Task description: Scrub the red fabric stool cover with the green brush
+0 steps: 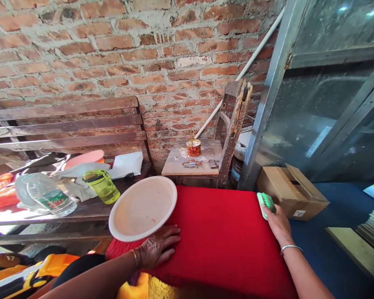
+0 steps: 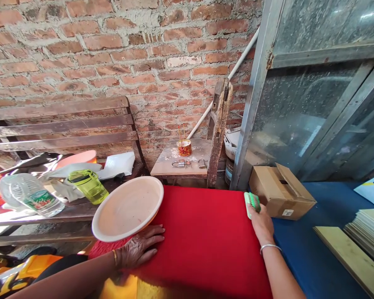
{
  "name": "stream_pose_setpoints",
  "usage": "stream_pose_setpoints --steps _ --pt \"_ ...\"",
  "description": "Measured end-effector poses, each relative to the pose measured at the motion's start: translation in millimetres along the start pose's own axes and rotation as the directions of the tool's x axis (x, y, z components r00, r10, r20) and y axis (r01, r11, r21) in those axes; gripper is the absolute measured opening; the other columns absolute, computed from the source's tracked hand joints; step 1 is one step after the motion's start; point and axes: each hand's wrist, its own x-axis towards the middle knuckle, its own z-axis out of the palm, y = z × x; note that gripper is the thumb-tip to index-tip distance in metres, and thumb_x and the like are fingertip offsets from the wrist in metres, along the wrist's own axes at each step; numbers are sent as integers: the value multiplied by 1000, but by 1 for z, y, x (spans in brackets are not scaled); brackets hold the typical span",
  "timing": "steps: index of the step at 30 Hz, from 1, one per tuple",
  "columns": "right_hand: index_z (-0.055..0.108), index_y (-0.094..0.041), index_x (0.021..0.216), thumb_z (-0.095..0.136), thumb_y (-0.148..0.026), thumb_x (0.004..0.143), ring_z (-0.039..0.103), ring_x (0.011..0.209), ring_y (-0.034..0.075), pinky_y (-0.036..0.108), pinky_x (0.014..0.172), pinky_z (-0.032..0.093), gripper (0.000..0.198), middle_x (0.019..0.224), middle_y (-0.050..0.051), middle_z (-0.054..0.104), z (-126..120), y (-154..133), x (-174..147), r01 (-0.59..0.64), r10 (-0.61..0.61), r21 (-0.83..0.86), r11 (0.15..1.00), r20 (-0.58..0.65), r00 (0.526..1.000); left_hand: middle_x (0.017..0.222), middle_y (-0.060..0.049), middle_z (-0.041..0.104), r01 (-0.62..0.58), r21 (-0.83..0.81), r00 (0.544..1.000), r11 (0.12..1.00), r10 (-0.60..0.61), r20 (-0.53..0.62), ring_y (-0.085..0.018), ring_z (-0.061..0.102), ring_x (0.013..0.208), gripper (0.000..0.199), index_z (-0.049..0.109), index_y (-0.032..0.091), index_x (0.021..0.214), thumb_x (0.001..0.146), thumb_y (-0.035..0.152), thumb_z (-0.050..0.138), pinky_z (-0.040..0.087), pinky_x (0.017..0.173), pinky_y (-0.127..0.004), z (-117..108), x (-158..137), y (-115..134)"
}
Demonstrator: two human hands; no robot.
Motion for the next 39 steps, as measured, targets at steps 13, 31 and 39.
stream_pose_setpoints --steps 13,31,39 --pt "58 -11 137 45 -44 103 66 105 35 44 87 50 49 112 20 68 -3 -60 -71 314 -323 -484 817 66 944 146 -7 60 15 -8 1000 1000 -15 28 -28 53 139 38 56 27 137 99 27 57 50 115 -45 -3 4 2" --pt "62 -13 132 46 -45 102 66 95 32 42 81 49 47 107 17 69 22 -69 -71 544 -577 -497 676 101 810 143 -12 60 53 -117 997 992 -46 57 -31 51 140 39 60 23 134 97 36 58 46 117 -48 1 10 4" --pt "59 -11 133 42 -46 102 66 93 34 45 79 51 50 108 20 69 32 -96 -65 599 -612 -392 699 107 784 140 -13 61 29 -142 1000 989 -28 15 -30 50 140 36 63 21 128 97 37 59 45 118 -45 8 12 3"
